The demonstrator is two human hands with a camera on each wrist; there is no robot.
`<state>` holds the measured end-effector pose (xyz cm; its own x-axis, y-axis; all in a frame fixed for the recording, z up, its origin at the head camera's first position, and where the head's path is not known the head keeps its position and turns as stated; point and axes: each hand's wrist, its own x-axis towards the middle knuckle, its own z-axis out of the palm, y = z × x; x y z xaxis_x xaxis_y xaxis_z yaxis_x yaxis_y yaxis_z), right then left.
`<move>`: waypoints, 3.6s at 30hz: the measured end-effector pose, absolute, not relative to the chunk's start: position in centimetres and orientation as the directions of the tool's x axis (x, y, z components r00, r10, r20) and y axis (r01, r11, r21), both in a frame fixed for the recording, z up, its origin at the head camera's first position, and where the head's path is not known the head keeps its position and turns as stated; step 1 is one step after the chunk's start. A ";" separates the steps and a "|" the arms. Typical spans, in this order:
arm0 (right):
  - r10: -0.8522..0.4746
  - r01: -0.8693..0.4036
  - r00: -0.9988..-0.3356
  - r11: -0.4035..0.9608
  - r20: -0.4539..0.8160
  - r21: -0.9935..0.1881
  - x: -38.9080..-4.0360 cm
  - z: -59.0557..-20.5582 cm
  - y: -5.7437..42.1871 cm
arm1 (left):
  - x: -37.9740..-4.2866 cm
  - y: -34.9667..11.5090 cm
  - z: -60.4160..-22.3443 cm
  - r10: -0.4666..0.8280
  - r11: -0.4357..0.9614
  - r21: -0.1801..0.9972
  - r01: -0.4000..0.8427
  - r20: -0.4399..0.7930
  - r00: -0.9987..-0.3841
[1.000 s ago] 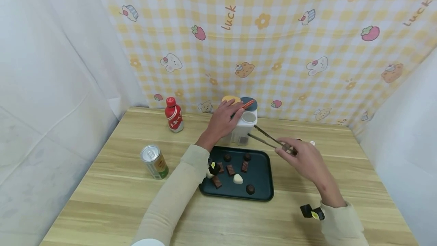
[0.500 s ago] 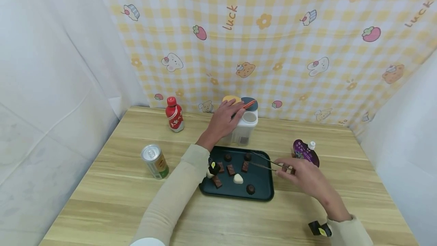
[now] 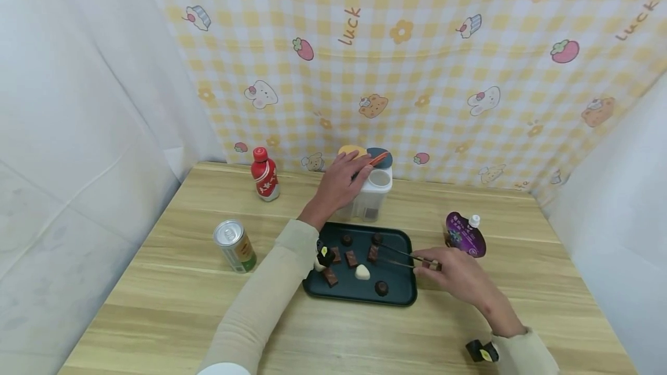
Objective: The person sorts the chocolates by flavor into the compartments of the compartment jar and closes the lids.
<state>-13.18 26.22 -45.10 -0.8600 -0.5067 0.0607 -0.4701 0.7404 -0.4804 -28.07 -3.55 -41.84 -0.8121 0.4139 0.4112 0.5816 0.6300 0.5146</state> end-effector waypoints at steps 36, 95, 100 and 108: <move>-0.545 -0.589 -0.808 0.728 0.225 -0.350 -12.7 -46.2 25.8 | -28.2 -3.6 -42.0 0.408 0.615 0.518 0.594 0.436 -0.802; -0.243 -0.489 -0.777 0.814 0.581 -0.313 -17.1 -40.9 22.6 | -28.0 -3.5 -42.1 0.405 0.623 0.505 0.598 0.446 -0.798; -0.240 -0.476 -0.797 0.815 0.554 -0.331 -17.0 -40.8 22.7 | -28.0 -3.4 -42.1 0.399 0.620 0.503 0.602 0.459 -0.794; -0.237 -0.464 -0.813 0.816 0.532 -0.345 -16.9 -40.7 22.7 | -28.0 -3.4 -42.2 0.385 0.624 0.508 0.594 0.462 -0.799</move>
<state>-16.90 22.67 -40.68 -0.8128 -0.2374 0.5320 -0.4639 0.8162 -0.3445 -28.02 -3.38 -42.23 -0.7989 0.3848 0.4623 0.5942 0.6237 0.5078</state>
